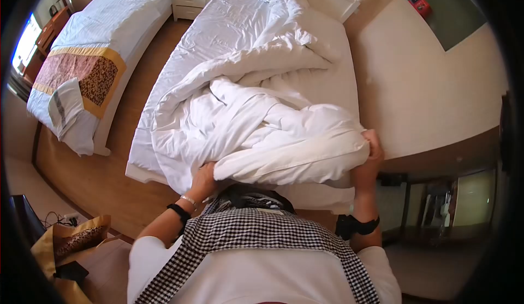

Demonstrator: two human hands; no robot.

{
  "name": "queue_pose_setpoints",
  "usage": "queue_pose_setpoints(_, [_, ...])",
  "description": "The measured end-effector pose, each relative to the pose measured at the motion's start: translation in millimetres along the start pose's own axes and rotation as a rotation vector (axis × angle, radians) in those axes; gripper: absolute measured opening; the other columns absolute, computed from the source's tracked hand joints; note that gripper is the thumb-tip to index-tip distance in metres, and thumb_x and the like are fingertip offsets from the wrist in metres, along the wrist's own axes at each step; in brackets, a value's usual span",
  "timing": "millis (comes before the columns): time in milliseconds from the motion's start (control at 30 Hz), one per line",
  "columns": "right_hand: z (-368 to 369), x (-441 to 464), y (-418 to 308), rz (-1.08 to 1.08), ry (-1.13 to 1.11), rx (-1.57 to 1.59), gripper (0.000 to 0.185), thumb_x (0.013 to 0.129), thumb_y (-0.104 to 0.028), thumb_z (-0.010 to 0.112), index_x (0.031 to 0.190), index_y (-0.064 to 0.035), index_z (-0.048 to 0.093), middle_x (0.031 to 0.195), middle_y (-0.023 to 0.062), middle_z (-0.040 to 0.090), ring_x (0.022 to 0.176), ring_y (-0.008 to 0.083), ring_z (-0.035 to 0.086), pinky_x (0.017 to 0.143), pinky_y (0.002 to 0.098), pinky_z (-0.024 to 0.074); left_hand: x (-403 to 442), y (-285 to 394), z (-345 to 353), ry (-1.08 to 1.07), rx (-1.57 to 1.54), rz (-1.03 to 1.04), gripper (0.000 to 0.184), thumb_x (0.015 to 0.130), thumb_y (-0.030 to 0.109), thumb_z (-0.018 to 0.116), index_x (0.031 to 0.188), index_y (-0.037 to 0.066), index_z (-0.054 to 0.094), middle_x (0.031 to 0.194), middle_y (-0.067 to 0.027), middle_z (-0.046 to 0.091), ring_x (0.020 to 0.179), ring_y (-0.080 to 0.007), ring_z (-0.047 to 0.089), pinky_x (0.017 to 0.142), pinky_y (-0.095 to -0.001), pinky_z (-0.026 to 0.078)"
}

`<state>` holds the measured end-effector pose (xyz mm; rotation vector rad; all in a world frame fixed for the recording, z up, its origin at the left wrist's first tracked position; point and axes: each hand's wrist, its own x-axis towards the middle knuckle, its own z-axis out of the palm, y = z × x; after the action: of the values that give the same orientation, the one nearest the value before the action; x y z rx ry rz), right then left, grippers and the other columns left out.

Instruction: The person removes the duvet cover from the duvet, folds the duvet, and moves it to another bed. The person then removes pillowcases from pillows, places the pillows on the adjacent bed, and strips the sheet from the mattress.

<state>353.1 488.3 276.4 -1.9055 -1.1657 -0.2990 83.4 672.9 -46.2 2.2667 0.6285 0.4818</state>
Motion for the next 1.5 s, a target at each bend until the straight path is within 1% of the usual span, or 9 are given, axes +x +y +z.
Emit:
queue_pose_setpoints(67, [-12.0,2.3,-1.0,-0.012,0.031,-0.074,0.013,0.076,0.0,0.061,0.08,-0.0019,0.049,0.069,0.0045,0.051,0.066,0.0098,0.047,0.061,0.0236,0.0402,5.7,-41.1,6.4,-0.274,0.267,-0.343,0.03,0.076,0.016,0.064,0.101,0.002,0.058,0.093,-0.023,0.063,0.088,-0.0389,0.06,0.078,-0.0468,0.047])
queue_pose_setpoints(300, [-39.5,7.8,34.6,0.14,-0.003,0.02,0.009,0.081,0.004,0.055,0.081,-0.0021,0.049,0.073,-0.0014,0.049,0.072,0.0064,0.044,0.067,0.02,0.038,69.9,-77.3,-163.2,0.641,0.589,-0.37,0.032,0.088,0.026,0.053,0.115,0.009,0.053,0.104,-0.0107,0.063,0.093,-0.0323,0.062,0.078,-0.0494,0.049])
queue_pose_setpoints(367, [-38.1,6.2,38.4,0.239,0.081,0.104,0.011,0.08,0.005,0.055,0.081,-0.0032,0.049,0.075,-0.0044,0.047,0.071,0.0056,0.043,0.067,0.0188,0.0368,73.7,-98.9,-190.3,0.378,0.856,-0.572,0.035,0.092,0.035,0.045,0.116,0.011,0.053,0.112,-0.0101,0.061,0.102,-0.0299,0.059,0.103,-0.0659,0.021])
queue_pose_setpoints(500, [-48.2,10.0,63.2,0.291,0.147,0.135,0.01,0.081,0.004,0.053,0.082,-0.0047,0.05,0.077,-0.005,0.048,0.072,0.0048,0.042,0.067,0.0187,0.0365,52.6,-87.6,-194.7,0.009,0.966,-0.69,0.045,0.086,0.043,0.052,0.118,0.012,0.055,0.11,-0.0093,0.064,0.105,-0.0257,0.059,0.108,-0.0621,0.008])
queue_pose_setpoints(767, [-111.6,-17.9,224.4,0.686,0.421,0.156,0.024,0.085,-0.001,0.045,0.105,0.0017,0.059,0.099,0.0078,0.062,0.087,0.0161,0.059,0.078,0.0275,0.0473,-74.5,-245.4,-213.1,0.383,1.249,-0.748,0.041,0.093,0.012,0.038,0.133,0.018,0.044,0.129,0.0011,0.054,0.122,-0.0174,0.048,0.113,-0.0557,0.005])
queue_pose_setpoints(900, [-107.3,-22.0,229.7,0.823,0.462,0.061,0.027,0.085,-0.003,0.048,0.109,0.0009,0.059,0.103,0.0104,0.062,0.092,0.0187,0.06,0.081,0.0306,0.0483,-30.1,-217.0,-196.7,-0.097,0.614,-1.182,0.036,0.09,0.02,0.049,0.124,0.012,0.055,0.128,-0.0064,0.056,0.119,-0.0222,0.051,0.11,-0.0482,0.024])
queue_pose_setpoints(1033, [-95.9,-28.2,223.0,0.739,0.43,0.125,0.027,0.085,-0.004,0.048,0.109,-0.0009,0.059,0.1,0.0087,0.062,0.09,0.0173,0.059,0.081,0.0295,0.0467,22.3,-182.5,-132.9,-0.268,0.027,-0.449,0.04,0.086,0.036,0.059,0.103,0.002,0.067,0.103,-0.0223,0.064,0.102,-0.0353,0.06,0.086,-0.0367,0.047])
queue_pose_setpoints(1267, [-79.1,-23.1,181.9,0.684,0.362,0.177,0.019,0.087,-0.001,0.044,0.1,0.0006,0.058,0.098,0.0051,0.061,0.089,0.013,0.055,0.08,0.0253,0.0431,68.3,90.9,29.5,-0.339,-0.134,-0.028,0.118,0.057,0.051,0.081,0.143,0.001,0.019,0.145,-0.0256,0.024,0.135,-0.0401,0.023,0.106,-0.0544,0.026])
queue_pose_setpoints(1500, [-123.7,-27.9,148.0,0.334,-0.024,-0.055,0.029,0.077,0.002,0.063,0.106,-0.0036,0.058,0.095,0.0077,0.063,0.084,0.0123,0.057,0.077,0.0246,0.0454,62.3,54.7,75.0,0.043,0.22,-0.052,0.019,0.086,0.013,0.052,0.096,-0.001,0.058,0.094,-0.0223,0.062,0.091,-0.0377,0.059,0.076,-0.0455,0.047])
